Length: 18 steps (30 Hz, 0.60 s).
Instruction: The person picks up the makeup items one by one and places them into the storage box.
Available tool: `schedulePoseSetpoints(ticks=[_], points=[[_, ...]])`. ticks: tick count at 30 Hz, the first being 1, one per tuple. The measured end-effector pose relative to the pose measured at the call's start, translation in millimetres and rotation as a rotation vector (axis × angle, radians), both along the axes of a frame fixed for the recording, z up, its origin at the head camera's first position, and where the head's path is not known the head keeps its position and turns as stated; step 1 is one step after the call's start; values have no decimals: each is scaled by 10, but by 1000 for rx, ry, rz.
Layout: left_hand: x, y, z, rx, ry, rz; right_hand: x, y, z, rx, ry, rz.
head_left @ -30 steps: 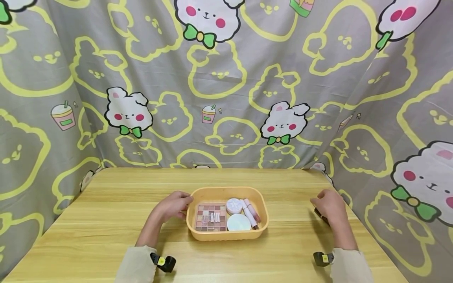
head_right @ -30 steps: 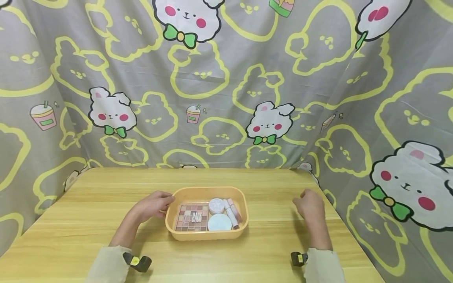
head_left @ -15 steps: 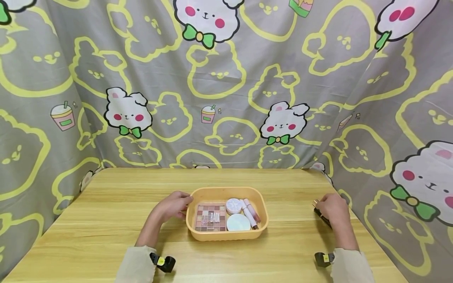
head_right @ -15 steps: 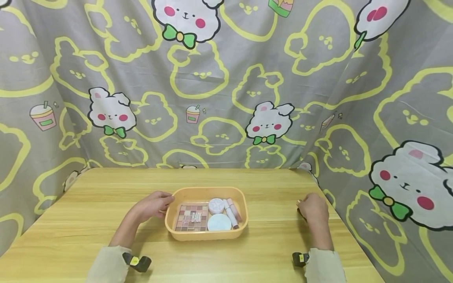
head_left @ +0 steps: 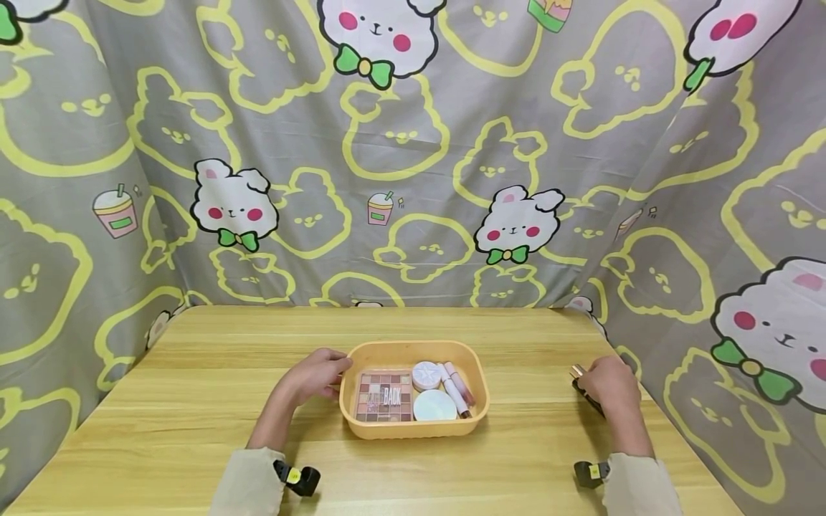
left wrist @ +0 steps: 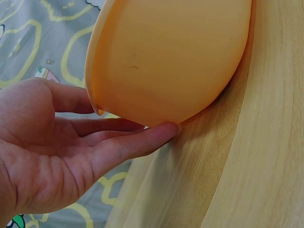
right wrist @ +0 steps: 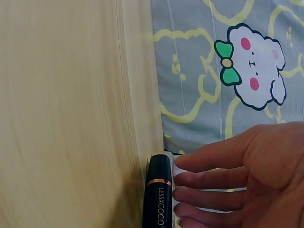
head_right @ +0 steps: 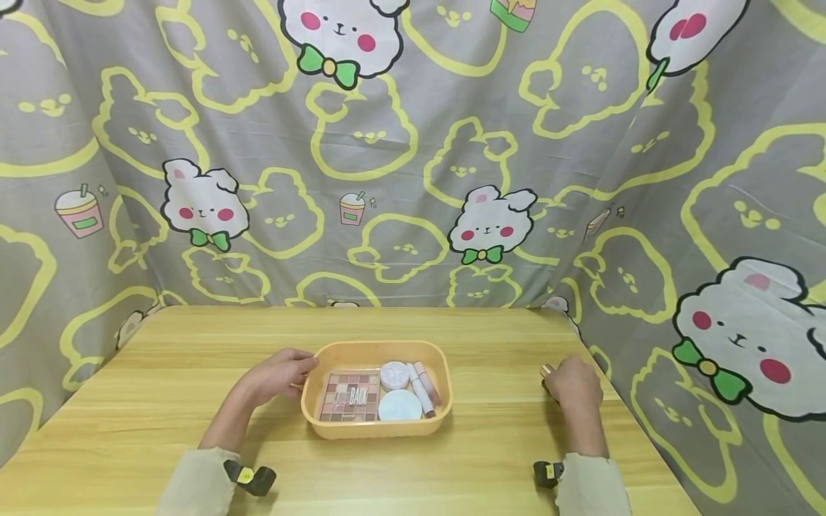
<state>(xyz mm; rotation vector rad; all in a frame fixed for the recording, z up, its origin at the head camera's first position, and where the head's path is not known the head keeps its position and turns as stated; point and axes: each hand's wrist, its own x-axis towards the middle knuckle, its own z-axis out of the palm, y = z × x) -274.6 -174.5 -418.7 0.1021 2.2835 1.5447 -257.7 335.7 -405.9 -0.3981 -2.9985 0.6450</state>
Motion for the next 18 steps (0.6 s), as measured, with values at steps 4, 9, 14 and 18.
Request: schedulePoseSetpoints(ticks=[4, 9, 14, 18], points=[[2, 7, 7, 3, 6, -2, 13, -24, 2, 13, 18, 2], [7, 13, 21, -4, 10, 0, 32, -58, 7, 3, 27, -14], [9, 15, 25, -6, 7, 1, 35, -73, 3, 22, 22, -9], [7, 15, 23, -5, 7, 2, 27, -80, 1, 32, 13, 0]])
